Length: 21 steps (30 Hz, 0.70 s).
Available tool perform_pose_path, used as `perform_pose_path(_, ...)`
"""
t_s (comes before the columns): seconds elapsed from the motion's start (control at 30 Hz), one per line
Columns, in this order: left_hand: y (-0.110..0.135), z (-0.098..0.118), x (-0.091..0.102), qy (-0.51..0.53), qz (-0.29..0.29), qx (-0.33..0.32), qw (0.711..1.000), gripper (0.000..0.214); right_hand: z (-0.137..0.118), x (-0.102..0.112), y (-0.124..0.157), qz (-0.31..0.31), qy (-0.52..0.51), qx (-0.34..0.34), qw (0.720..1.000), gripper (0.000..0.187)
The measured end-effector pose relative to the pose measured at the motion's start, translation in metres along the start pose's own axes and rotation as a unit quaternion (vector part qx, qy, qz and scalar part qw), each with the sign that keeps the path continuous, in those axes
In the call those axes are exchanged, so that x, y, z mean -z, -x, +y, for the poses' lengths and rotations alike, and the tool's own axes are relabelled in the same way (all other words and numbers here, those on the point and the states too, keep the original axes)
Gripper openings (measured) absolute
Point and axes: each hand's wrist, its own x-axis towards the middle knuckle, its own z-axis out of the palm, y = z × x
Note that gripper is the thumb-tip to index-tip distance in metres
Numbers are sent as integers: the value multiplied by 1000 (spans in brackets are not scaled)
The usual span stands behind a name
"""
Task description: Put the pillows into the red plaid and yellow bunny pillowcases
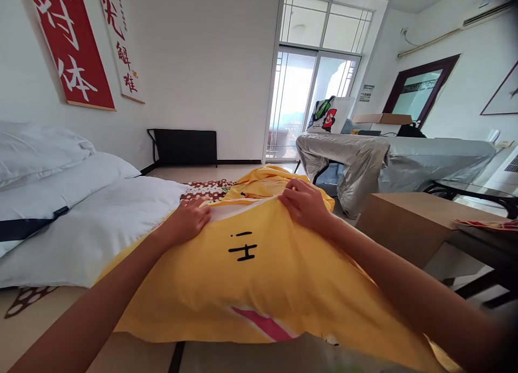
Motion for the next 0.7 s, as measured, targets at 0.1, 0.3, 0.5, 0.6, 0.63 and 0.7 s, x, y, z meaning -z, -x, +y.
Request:
perform_pose_path(0.1,-8,-1,-5,20,-13,12,1000,31,4,2,17,-69,57,72,993,32)
perform_pose_path(0.3,-21,-8,-10,39,-18,92,995,33,11,4,40,-195,145,108,964,21)
perform_pose_path(0.5,-35,-7,-17,24,-95,77,992,20,-6,-1,36,-167,172,47,970,22)
perform_pose_path(0.6,-36,-2,-22,16,-111,72,991,21,-10,-2,33,-164,157,22,974,23)
perform_pose_path(0.63,-35,-1,-22,14,-114,70,991,21,-10,-1,32,-166,145,14,975,23)
perform_pose_path(0.7,-33,-3,-23,9,-110,73,991,21,-13,3,33,-164,118,2,980,22)
